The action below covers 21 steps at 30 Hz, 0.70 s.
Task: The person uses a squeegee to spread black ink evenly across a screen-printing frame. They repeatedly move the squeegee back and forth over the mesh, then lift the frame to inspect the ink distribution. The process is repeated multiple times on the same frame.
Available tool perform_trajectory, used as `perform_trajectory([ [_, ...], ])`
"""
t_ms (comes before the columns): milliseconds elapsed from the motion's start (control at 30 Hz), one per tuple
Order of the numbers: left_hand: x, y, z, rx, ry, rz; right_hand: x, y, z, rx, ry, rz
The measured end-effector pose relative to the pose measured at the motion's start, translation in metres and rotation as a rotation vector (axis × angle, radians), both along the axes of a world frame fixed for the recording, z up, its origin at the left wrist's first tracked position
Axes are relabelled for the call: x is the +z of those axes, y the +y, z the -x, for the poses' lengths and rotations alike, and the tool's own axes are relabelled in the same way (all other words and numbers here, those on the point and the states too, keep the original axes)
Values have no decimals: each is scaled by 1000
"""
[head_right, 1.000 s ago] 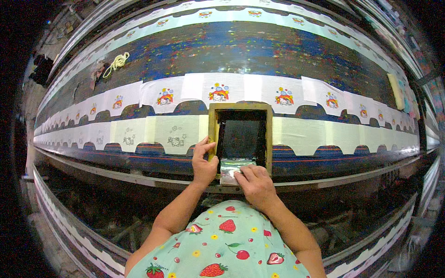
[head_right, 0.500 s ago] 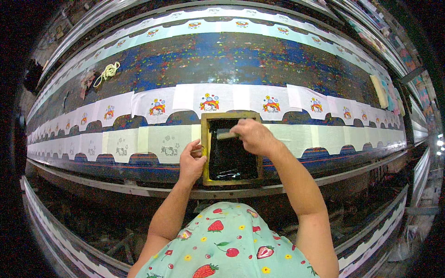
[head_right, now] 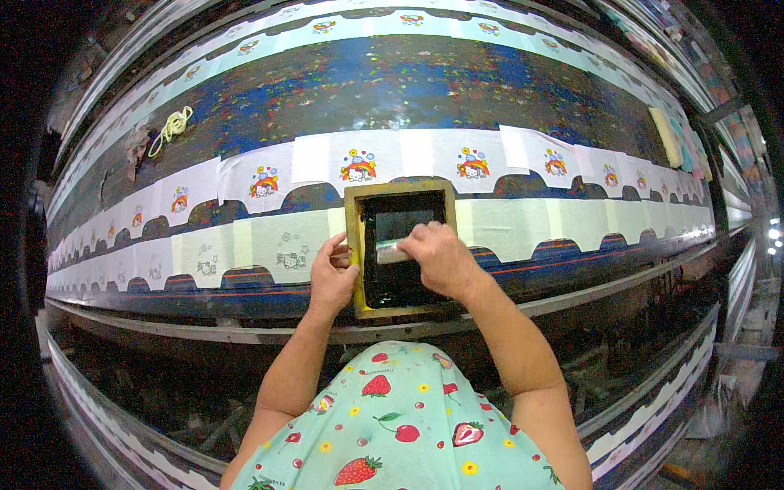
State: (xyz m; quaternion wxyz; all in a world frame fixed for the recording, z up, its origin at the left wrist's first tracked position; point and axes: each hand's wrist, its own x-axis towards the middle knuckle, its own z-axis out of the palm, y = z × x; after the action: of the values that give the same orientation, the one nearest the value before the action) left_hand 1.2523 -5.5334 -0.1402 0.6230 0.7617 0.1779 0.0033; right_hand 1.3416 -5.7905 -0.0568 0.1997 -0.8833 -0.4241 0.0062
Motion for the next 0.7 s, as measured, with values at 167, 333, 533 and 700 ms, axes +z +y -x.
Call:
perform_trajectory([
  [167, -1, 2, -1, -17, 7, 13, 4, -6, 58, -31, 34, -32],
  [333, -8, -4, 5, 22, -113, 45, 4, -7, 99, -72, 73, -35],
  [533, -15, -26, 24, 50, -348, -249, -1, -13, 126, -105, 102, -5],
  [700, -14, -33, 26, 64, -404, -363, -9, -33, 140, -304, 56, -261],
])
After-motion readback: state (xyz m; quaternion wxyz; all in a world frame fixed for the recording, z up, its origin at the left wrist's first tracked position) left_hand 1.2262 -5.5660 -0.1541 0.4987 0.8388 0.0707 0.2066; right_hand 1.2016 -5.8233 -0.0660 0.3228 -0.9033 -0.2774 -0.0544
